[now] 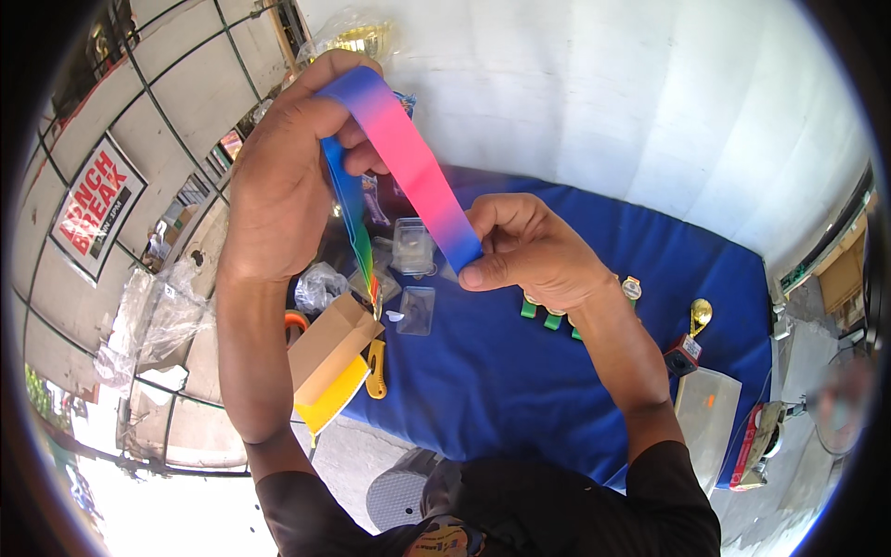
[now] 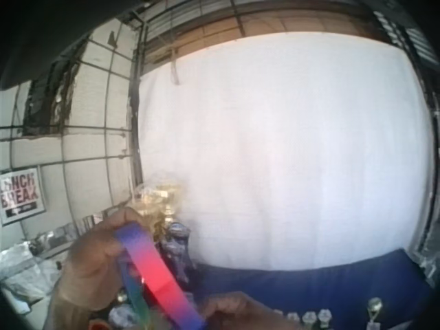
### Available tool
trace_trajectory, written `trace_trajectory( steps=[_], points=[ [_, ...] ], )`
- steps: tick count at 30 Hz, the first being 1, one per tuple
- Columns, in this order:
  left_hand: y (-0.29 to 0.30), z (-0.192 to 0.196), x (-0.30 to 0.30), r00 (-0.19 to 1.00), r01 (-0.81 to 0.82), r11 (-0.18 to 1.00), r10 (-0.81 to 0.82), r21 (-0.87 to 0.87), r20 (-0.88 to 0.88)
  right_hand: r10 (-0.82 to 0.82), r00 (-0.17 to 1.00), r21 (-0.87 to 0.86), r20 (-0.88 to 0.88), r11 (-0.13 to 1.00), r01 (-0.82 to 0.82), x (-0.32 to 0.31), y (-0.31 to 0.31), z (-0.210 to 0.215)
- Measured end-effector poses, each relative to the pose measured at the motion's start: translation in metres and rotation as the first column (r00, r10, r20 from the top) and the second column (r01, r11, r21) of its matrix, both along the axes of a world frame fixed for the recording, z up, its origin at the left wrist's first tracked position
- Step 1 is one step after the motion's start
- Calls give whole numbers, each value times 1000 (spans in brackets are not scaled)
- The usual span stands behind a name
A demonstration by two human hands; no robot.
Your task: The person assembles medals by threading colorful ribbons through the medal loops, folding the ribbon ends, and securing them with small plastic clips. They then place the completed medals into clear plastic packaging on a blue-clothed table.
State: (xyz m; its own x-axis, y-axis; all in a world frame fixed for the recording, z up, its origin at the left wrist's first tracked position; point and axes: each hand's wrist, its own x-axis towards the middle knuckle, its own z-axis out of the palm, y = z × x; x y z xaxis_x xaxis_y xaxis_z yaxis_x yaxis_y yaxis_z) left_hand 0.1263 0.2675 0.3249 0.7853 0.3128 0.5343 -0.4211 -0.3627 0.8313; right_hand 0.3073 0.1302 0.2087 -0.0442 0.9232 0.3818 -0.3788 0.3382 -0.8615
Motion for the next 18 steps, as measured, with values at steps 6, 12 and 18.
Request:
trace_trajectory(
  steps=[6,12,18],
  points=[
    [-2,-9,22,906,421,880,-397,-218,148,-160,987,177,-26,971,162,-15,9,-18],
    [-7,-11,32,775,632,690,-565,-353,283,-25,997,14,-76,1000,26,-9,-2,-30],
    [-7,-12,41,672,737,600,-599,-313,434,67,975,41,-211,997,-59,-7,-11,-33]
  ],
)
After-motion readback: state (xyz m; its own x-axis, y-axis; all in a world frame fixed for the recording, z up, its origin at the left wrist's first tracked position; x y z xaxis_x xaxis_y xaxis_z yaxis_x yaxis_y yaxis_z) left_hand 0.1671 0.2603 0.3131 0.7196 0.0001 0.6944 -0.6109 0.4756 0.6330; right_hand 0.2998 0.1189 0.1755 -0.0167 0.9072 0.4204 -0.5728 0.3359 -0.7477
